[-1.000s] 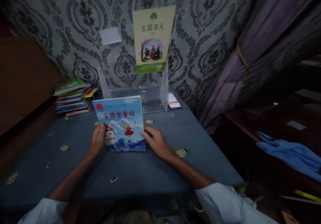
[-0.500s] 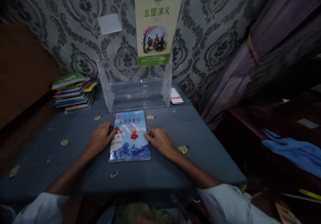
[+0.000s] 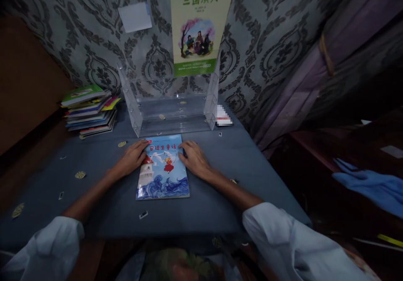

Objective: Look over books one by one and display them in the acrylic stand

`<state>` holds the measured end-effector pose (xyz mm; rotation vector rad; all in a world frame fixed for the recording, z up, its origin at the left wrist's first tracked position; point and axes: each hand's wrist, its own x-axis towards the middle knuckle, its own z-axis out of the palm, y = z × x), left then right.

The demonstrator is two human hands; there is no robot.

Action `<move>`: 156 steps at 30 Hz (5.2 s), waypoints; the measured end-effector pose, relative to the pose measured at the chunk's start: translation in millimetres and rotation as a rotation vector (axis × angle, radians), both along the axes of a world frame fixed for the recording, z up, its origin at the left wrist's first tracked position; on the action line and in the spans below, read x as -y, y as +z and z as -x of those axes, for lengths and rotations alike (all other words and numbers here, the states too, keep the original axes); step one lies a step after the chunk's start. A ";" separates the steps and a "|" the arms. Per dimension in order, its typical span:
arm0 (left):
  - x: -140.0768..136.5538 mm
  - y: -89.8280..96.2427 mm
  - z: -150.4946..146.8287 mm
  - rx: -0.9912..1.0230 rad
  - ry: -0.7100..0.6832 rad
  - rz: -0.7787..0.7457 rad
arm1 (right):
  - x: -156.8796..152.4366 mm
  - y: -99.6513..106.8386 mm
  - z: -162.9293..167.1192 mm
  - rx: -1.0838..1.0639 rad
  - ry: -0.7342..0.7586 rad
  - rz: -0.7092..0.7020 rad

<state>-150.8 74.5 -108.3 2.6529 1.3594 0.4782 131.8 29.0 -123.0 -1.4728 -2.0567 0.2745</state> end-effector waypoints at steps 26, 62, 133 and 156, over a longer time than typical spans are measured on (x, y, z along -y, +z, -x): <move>-41.7 27.2 -31.0 -0.093 -0.341 0.064 | -0.7 -7.8 -10.1 -0.217 0.055 -0.013; -47.2 18.2 -93.3 -0.208 -0.387 -0.009 | 0.1 -15.3 -15.6 -0.341 0.081 -0.040; 131.7 4.2 -74.1 0.097 -0.395 -0.053 | -5.2 -9.7 -13.5 -0.046 0.133 -0.055; 135.7 0.8 -75.1 -0.012 -0.408 -0.303 | 136.3 14.2 -17.8 -0.400 0.213 0.127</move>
